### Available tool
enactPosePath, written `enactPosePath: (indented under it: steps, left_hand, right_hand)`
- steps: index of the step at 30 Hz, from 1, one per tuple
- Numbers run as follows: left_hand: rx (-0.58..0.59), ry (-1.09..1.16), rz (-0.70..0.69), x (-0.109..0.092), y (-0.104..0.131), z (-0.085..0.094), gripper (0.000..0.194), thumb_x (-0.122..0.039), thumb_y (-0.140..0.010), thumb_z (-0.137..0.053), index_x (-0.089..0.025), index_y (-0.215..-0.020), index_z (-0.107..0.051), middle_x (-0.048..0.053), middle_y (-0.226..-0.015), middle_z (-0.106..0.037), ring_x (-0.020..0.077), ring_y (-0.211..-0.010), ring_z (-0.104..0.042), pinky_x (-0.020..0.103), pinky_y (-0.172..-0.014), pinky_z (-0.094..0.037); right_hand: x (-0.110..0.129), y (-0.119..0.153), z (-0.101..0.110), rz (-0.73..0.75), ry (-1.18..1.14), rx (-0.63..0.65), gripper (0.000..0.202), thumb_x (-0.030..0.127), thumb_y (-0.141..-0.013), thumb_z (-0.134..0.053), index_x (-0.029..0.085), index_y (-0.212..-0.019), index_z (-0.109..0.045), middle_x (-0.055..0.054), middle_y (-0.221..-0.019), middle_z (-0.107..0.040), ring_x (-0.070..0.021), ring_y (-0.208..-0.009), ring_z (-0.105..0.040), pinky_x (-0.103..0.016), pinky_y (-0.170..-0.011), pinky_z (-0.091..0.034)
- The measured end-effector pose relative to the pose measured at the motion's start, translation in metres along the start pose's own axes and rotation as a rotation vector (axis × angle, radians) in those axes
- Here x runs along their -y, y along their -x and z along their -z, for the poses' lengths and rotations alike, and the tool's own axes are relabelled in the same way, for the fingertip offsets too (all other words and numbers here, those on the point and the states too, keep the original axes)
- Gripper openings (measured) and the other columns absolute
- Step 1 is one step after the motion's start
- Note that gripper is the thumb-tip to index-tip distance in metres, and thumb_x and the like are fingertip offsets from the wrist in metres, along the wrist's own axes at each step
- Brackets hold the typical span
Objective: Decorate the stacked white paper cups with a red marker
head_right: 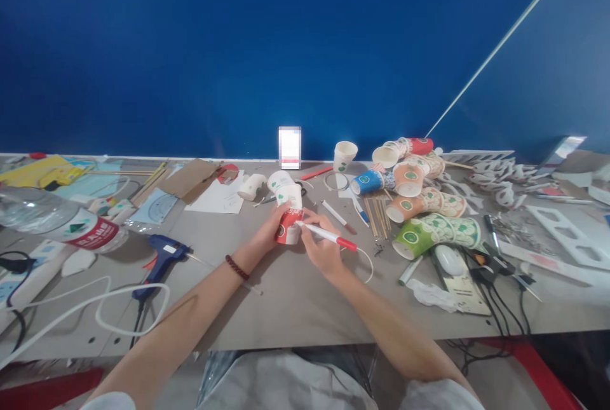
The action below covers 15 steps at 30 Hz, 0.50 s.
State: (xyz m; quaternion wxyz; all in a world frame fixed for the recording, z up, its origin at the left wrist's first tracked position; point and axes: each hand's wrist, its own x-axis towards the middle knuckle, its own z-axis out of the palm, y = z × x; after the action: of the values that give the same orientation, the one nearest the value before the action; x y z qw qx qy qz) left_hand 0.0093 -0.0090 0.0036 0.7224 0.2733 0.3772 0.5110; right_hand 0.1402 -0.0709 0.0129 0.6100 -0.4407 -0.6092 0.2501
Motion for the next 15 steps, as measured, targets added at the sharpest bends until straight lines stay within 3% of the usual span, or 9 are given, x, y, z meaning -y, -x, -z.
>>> enactPosePath:
  steps: [5,15]
  left_hand:
    - [0.061,-0.015,0.009,-0.0022,0.0021,-0.0009,0.036,-0.035,-0.079,-0.071,-0.017,-0.105,-0.055,0.004,-0.080,-0.069,0.0174,-0.066,-0.065,0.030,-0.064,-0.051]
    - [0.046,-0.018,0.011,-0.0024,0.0014,-0.0012,0.039,-0.035,-0.076,-0.073,-0.017,-0.106,-0.055,0.005,-0.082,-0.069,0.0178,-0.067,-0.067,0.030,-0.063,-0.053]
  right_hand:
    - [-0.0017,0.0001,0.0003,0.010,-0.018,0.014,0.007,0.023,-0.085,-0.062,0.021,-0.078,-0.060,-0.005,-0.082,-0.070,-0.0309,-0.111,-0.067,-0.043,-0.089,-0.054]
    - [-0.0018,-0.0006,0.0002,0.026,-0.024,0.012,0.007,0.018,-0.083,-0.062,0.022,-0.078,-0.060,-0.004,-0.080,-0.070,-0.0293,-0.110,-0.068,-0.041,-0.086,-0.055]
